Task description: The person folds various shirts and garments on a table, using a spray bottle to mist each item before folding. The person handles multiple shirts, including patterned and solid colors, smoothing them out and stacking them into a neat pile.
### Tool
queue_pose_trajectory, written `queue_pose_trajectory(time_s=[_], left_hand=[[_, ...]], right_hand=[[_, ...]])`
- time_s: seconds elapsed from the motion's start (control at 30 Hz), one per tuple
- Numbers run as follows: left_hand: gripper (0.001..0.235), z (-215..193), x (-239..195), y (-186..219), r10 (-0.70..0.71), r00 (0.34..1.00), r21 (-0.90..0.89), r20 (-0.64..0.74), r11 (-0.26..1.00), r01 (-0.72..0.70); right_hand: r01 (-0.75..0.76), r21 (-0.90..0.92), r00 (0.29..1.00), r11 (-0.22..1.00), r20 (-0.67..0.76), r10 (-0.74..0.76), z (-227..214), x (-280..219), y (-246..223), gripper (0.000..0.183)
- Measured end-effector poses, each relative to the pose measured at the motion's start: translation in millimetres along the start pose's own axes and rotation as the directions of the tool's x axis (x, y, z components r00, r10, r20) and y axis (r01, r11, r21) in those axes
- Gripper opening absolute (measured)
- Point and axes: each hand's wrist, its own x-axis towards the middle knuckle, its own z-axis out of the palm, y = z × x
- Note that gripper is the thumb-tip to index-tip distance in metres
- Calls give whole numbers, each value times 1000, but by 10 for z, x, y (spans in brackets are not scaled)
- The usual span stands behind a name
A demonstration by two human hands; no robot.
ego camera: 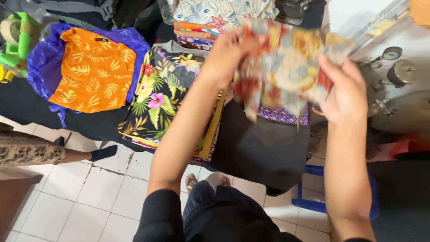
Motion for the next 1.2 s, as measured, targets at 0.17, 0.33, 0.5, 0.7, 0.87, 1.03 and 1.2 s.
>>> queue_pose_trajectory(time_s=[0.17, 0.33, 0.5, 0.7, 0.87, 1.03, 1.2], left_hand=[[19, -538, 266, 656, 320, 930, -19, 183, 947, -322], [7, -1064, -402, 1115, 155, 987, 161, 53, 974, -162], [23, -1841, -1558, 745, -227, 951, 151, -208, 953, 261], [48, -2288, -2261, 281, -384, 868, -91, -315, 923, 375], [57, -2156, -2471, 309, -199, 957, 42, -212, 976, 212], [57, -2019, -2635, 491, -161, 951, 209, -263, 953, 219], [73, -1818, -2643, 941, -100, 962, 646, -254, 722, 245]], right_hand=[[103, 133, 955, 986, 265, -135, 628, 286, -103, 32], [48, 81, 988, 996, 140, -59, 1109, 103, 499, 30], [-271, 28, 961, 962, -55, 273, 1399, -470, 1812, 34], [-99, -69, 973, 993, -217, 82, 1609, -954, 2350, 34], [53, -304, 943, 951, -298, -148, 1853, -1136, 2272, 42], [52, -554, 917, 831, -304, -259, 2017, -1341, 2264, 50], [-178, -763, 839, 622, -447, -309, 2261, -1444, 2118, 66]])
